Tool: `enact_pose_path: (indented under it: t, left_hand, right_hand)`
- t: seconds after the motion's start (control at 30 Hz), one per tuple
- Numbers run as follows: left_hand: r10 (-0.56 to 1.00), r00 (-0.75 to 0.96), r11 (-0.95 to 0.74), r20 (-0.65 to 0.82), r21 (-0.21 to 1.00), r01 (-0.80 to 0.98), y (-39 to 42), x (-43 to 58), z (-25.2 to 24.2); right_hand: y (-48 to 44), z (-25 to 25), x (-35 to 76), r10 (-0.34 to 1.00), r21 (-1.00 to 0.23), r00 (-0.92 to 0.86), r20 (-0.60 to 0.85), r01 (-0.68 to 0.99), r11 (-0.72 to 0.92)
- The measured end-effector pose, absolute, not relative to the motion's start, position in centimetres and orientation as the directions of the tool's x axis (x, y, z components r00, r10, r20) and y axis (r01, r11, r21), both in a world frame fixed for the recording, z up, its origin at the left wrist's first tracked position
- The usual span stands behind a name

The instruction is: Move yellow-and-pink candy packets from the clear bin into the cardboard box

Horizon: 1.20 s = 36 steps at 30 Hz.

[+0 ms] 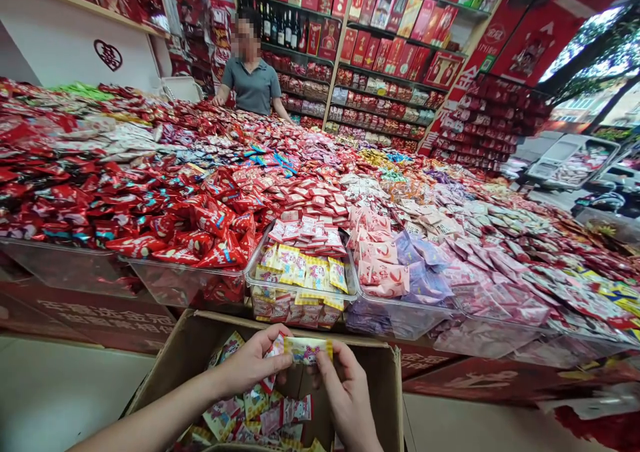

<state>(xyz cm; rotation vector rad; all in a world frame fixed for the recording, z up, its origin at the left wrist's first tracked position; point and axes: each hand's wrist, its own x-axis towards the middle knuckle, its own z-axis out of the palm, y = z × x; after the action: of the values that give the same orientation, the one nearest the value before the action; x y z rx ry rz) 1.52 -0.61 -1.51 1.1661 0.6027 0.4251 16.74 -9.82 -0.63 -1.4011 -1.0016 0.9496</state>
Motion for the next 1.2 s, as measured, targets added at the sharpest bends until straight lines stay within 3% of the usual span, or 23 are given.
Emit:
enact_pose_path:
  t: [0.1, 0.2, 0.5, 0.73, 0.9, 1.07, 1.2]
  left_hand:
    - [0.572, 0.784, 0.431, -0.24, 0.901, -0.039, -0.4, 1.4, -1.2]
    - [0.54, 0.796, 0.528, -0.274, 0.847, -0.067, -0.3, 1.4, -0.9]
    - [0.566, 0.781, 0.528, -0.265, 0.844, -0.097, -0.6, 1.4, -1.9]
    - [0.6, 0.774, 0.491, -0.204, 0.857, -0.155, -0.1, 1.9, -3.7]
    - [0.586, 0.807, 0.401, -0.081, 0.894, -0.201, 0.4, 1.8, -4.5]
    - [0.579, 0.788, 0.497, -0.208, 0.857, -0.139, -0.2, 1.6, -3.8]
    - [0.55, 0.804, 0.506, -0.228, 0.856, -0.104, -0.5, 1.5, -3.2]
  right_hand:
    - [-9.6, 2.7, 18.0, 0.932, -0.956, 0.313, 0.185, 0.276, 0.097]
    - [-8.5, 5.8, 19.6, 0.906, -0.903, 0.293, 0.306, 0.39, 0.179]
    - [-3.2, 8.6, 22.3, 0.866, -0.809, 0.286, 0.411, 0.553, 0.201]
    - [5.6, 13.0, 24.5, 0.914, -0.53, 0.03, 0.405, 0.822, 0.208]
    - [10.8, 13.7, 24.5, 0.937, -0.458, 0.001, 0.349, 0.873, 0.169]
    - [6.9, 13.4, 21.6, 0.928, -0.597, -0.054, 0.37, 0.751, 0.281]
    - [2.3, 13.2, 19.6, 0.903, -0.469, -0.181, 0.391, 0.805, 0.364]
